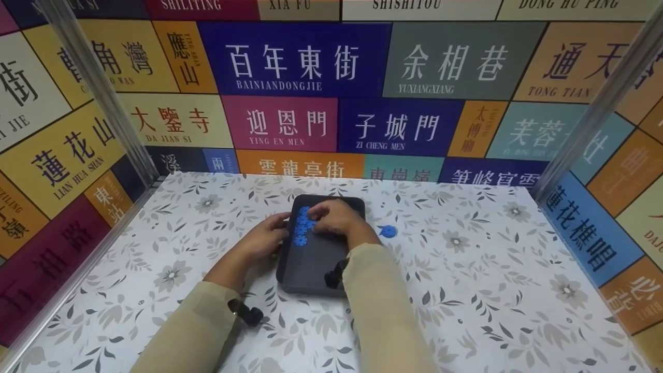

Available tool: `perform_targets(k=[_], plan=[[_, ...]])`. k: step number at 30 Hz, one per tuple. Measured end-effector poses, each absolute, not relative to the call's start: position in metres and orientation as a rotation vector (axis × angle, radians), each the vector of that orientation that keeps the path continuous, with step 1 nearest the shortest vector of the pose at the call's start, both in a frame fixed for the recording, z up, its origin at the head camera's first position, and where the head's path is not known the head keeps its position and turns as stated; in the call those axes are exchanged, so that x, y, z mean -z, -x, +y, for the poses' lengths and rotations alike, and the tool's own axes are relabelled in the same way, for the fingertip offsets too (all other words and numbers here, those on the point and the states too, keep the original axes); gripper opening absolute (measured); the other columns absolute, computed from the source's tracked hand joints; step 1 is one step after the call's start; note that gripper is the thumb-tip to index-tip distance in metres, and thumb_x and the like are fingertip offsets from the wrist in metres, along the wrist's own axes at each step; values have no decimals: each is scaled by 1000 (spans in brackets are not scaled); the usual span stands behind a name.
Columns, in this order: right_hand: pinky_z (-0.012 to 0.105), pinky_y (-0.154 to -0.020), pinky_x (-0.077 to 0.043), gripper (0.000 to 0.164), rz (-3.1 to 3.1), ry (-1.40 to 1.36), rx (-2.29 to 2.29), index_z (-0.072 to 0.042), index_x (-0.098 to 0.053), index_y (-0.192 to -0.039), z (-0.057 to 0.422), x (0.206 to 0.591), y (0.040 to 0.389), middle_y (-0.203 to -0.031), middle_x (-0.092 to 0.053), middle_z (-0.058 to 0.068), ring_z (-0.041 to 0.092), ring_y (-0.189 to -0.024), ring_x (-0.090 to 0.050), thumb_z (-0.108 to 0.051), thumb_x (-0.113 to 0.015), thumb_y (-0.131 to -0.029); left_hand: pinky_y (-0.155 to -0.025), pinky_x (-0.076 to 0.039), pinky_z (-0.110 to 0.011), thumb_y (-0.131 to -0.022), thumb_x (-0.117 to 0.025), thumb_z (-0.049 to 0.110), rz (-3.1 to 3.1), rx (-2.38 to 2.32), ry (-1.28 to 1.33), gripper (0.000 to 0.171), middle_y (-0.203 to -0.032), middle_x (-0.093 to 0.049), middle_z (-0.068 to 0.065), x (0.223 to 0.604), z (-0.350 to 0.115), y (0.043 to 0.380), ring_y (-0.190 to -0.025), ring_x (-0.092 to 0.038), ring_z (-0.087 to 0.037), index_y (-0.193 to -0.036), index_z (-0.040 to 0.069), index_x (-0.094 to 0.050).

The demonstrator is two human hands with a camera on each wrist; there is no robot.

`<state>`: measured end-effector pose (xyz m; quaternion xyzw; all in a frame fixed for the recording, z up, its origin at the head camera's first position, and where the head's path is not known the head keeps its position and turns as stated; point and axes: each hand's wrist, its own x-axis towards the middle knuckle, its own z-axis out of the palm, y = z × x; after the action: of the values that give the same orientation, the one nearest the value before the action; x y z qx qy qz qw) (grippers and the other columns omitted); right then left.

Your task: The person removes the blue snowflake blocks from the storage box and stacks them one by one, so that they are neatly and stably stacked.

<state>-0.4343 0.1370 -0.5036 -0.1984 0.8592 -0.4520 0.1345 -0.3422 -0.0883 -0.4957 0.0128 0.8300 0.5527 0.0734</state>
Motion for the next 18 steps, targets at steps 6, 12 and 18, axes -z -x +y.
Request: perform_targets(k=[6, 12, 18], plan=[[27, -74, -50, 44, 2503, 575, 1309, -11, -79, -124, 137, 504, 434, -125, -80, 10, 15, -85, -61, -3, -83, -80, -119, -46, -47, -99, -56, 15, 2488, -1653, -22, 63, -157, -60, -16, 497, -90, 342, -138, -60, -31, -162, 14, -48], [29, -77, -51, 43, 2548, 576, 1247, -15, -81, -122, 137, 505, 435, -122, -80, 6, 16, -84, -62, -5, -84, -80, -119, -47, -47, -100, -56, 15, 2491, -1653, -26, 63, -157, -59, -16, 495, -89, 340, -138, -59, -31, -162, 13, -47], [30, -78, -52, 44, 2569, 561, 1228, -17, -81, -122, 138, 504, 434, -121, -81, 3, 17, -86, -62, -7, -85, -79, -119, -46, -47, -100, -55, 14, 2513, -1645, -42, 62, -156, -61, -17, 494, -88, 340, -138, -60, -31, -161, 12, -49]])
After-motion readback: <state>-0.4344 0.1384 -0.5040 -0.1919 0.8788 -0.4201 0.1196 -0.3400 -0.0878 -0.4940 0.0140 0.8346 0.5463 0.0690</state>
